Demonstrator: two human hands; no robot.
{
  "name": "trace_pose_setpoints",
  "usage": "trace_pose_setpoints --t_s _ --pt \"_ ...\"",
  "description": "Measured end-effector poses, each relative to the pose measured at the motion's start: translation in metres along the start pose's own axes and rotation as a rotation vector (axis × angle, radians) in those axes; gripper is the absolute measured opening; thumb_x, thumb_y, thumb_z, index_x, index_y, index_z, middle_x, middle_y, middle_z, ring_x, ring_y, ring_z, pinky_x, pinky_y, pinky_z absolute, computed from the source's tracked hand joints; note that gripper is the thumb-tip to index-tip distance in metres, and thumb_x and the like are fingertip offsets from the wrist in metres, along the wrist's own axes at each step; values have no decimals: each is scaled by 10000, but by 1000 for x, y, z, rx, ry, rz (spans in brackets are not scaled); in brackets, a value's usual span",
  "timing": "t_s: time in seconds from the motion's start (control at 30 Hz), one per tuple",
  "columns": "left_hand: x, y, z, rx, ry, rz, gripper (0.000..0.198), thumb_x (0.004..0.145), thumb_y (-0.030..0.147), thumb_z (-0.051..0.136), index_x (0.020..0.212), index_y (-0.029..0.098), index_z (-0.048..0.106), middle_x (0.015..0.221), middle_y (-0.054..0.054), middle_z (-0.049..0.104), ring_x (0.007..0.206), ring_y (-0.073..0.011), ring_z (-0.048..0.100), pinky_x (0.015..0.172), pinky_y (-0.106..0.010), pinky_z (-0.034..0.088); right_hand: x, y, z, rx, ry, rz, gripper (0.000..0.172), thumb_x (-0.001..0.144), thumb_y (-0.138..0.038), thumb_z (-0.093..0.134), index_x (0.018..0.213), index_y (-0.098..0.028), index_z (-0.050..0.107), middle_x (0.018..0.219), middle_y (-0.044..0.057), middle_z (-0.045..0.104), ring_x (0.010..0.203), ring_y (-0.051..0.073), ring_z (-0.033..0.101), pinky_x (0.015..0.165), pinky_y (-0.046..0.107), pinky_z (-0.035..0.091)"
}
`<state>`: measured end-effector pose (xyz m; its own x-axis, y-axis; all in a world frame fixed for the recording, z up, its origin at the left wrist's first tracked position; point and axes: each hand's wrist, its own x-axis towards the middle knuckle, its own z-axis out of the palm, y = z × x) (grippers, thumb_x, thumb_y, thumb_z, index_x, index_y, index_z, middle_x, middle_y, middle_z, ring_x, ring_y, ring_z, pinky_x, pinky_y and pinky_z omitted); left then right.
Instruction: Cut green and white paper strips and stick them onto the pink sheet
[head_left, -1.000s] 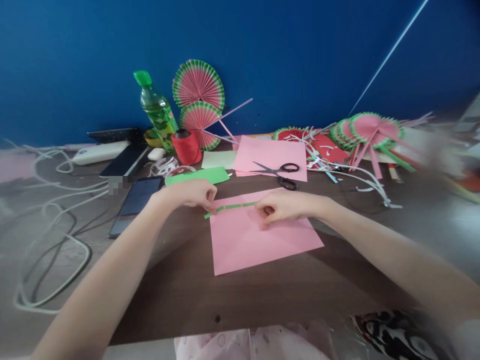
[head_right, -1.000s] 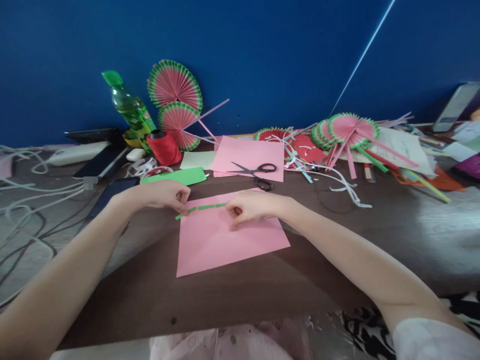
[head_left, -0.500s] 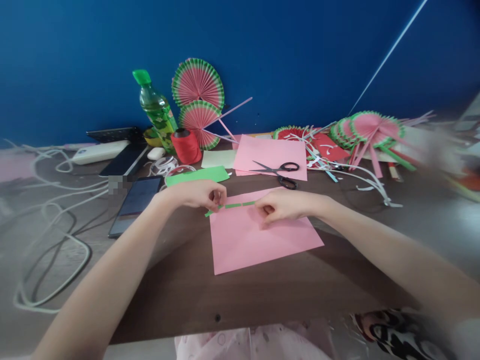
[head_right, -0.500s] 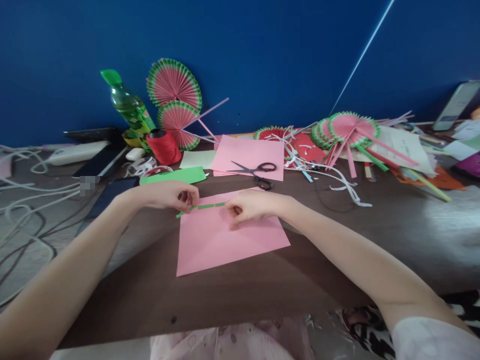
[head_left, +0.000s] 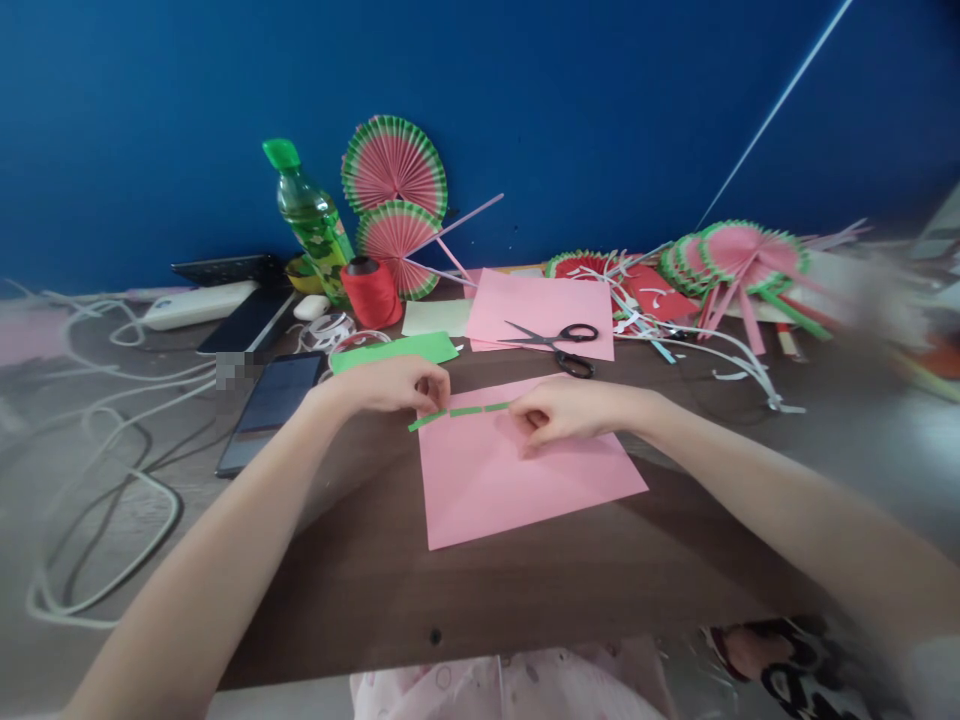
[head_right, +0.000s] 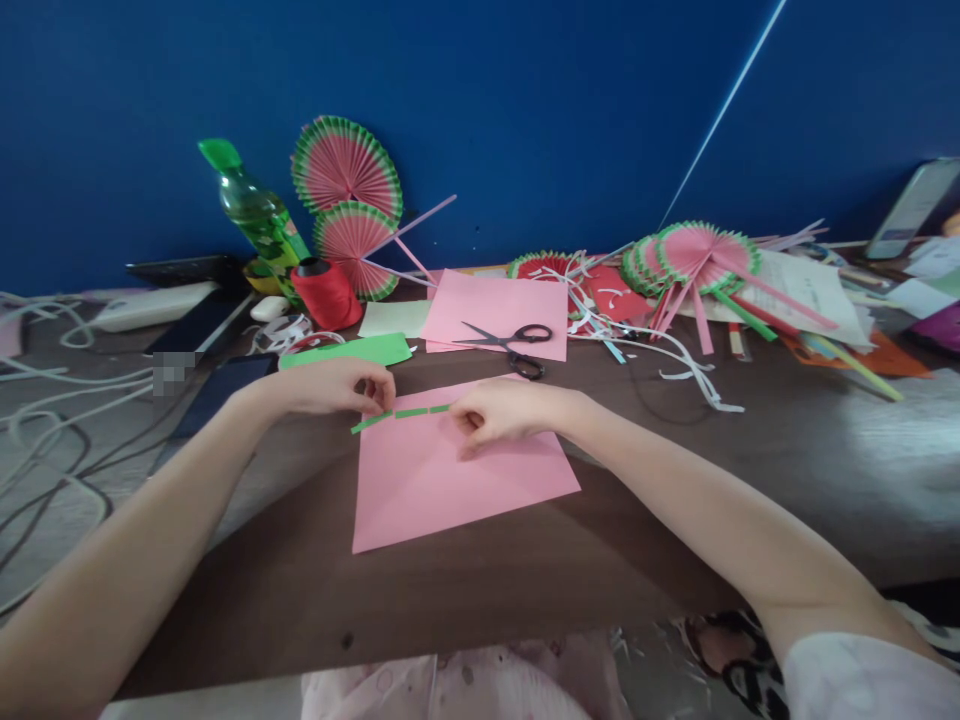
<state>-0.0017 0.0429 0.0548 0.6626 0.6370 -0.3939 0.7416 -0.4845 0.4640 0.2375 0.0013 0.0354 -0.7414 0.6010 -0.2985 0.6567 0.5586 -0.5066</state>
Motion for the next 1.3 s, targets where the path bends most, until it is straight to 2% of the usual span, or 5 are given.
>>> trace_pose_setpoints --t_s 0.23,0.53,0.9,1.07,1.3 --pt "4 -1 3 5 -3 34 154 665 215 512 761 185 628 749 23 622 683 -109 546 614 -197 385 1 2 1 -3 -4 8 299 706 -452 586 651 -180 473 629 -29 492 568 90 416 518 227 236" --pt "2 2 3 14 -14 0 131 677 292 568 749 185 588 702 32 587 630 -101 526 570 -187 376 0 1 1 -2 -2 16 304 705 -457 586 642 -182 474 630 -34 494 563 90 411 524 233 235" --pt "2 0 1 59 -30 79 168 681 290 563 791 182 630 826 7 599 725 -106 530 630 -178 382 0 1 1 -8 4 12 287 704 -443 592 652 -183 481 623 -32 494 564 91 415 524 233 232" --pt "-1 -2 -1 -6 -2 30 173 709 317 550 798 179 605 746 16 621 671 -107 539 596 -191 382 0 -1 0 -11 0 15 283 711 -433 585 645 -182 472 620 -33 489 564 90 412 522 231 230" --pt "0 3 3 38 52 -41 132 689 305 549 715 182 590 658 24 606 612 -113 527 564 -212 370 -1 -2 0 -13 3 21 270 711 -424 590 654 -181 488 632 -31 495 586 95 422 537 235 235"
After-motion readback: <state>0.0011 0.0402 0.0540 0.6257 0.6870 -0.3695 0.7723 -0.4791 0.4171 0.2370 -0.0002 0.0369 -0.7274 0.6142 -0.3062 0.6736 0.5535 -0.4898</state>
